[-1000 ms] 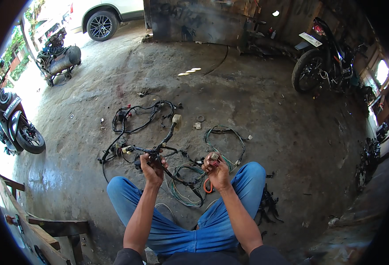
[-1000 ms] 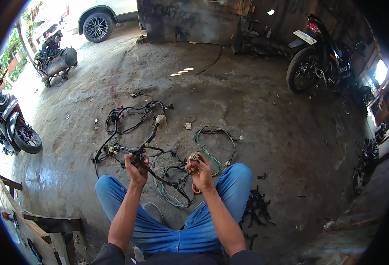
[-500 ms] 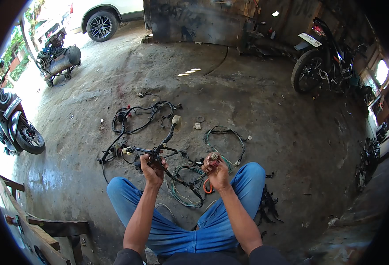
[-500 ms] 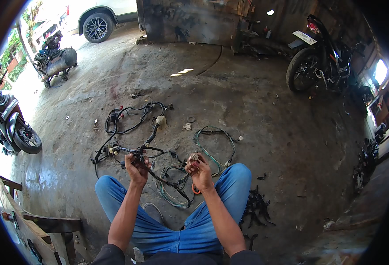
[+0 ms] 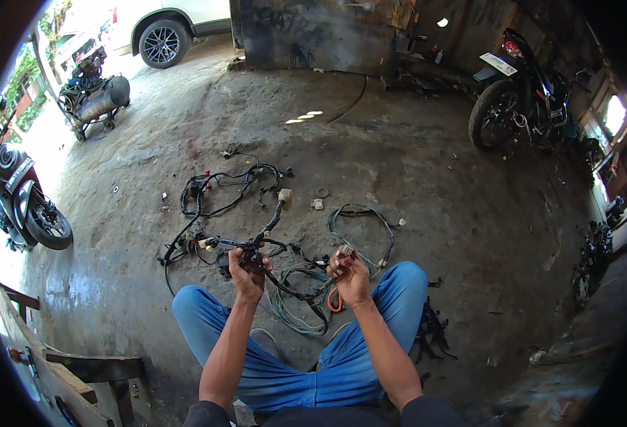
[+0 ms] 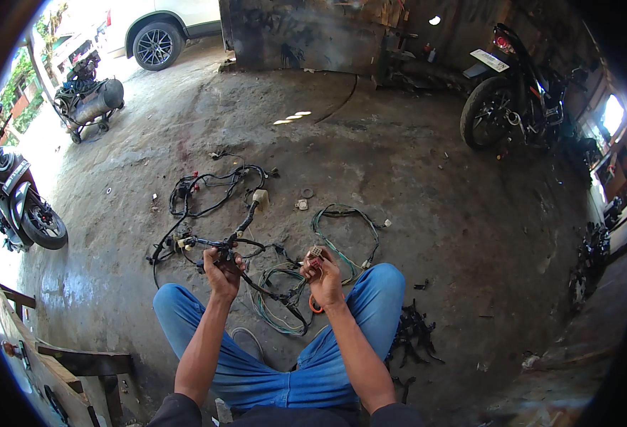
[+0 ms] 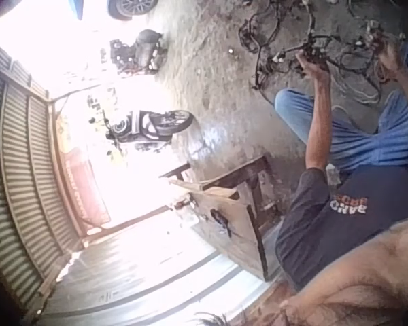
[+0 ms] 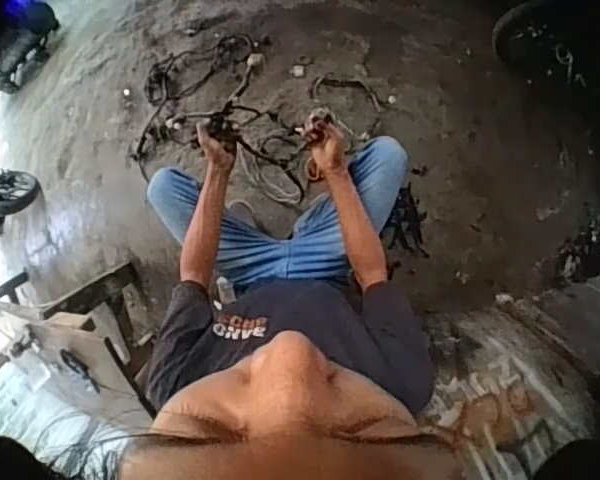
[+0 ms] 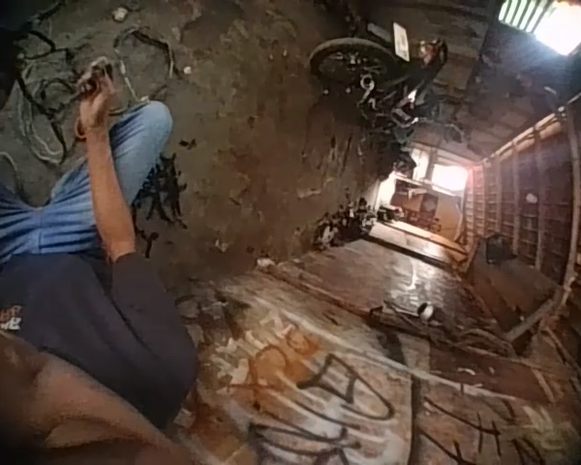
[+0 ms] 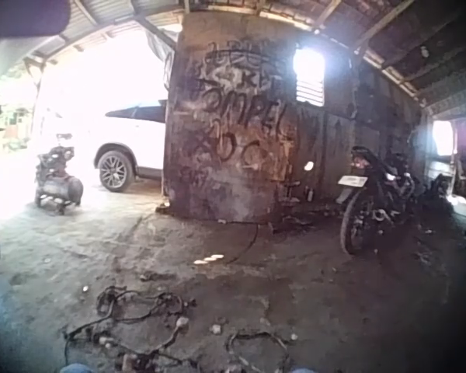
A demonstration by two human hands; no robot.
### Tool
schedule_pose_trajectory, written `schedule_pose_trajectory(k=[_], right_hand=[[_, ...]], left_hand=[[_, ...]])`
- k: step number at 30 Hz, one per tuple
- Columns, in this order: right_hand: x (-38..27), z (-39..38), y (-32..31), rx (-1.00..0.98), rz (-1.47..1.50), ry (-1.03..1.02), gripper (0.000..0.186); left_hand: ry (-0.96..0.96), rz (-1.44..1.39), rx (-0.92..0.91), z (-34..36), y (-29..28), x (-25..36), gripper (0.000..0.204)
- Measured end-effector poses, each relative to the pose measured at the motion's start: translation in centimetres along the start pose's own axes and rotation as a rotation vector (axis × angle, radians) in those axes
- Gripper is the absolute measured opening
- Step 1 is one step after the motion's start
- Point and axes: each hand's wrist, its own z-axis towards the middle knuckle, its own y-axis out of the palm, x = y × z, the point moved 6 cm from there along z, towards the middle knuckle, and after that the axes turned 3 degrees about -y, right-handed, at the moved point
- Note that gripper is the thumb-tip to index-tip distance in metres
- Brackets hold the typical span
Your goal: Inspecting and repairing a motorcycle wiring harness using scissors.
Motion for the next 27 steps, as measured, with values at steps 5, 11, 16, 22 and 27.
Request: schedule_pose_trajectory(k=[5,11,16,22,27], right_hand=[[0.2,0.2,-0.3,0.070,-0.112,-0.005,0.029],[3.1,0.9,-7.3,0.439,-1.332,0.031,0.057],[0.3,-0.8,0.7,0.087,-1.562,-0.470,0.050],[4.2,-1.4,3.0,-0.131,-1.106,-0.197,0.045],[6.2,-1.0,1.7,-0.124,-0.802,0.038,0.029]], left_hand=[[-0.076,0.078,0.092,0.1,-0.4,-0.7,0.033],[-0.127,0.121,0.054,-0.4,0.3,-2.1,0.026],[-0.111,0.253,-0.092,-0.9,1.7,-3.0,0.021],[0.005,0.629,-0.182,-1.7,2.1,-5.4,0.016],[0.185,0.861,-0.202,-1.6,1.1,-5.2,0.014]])
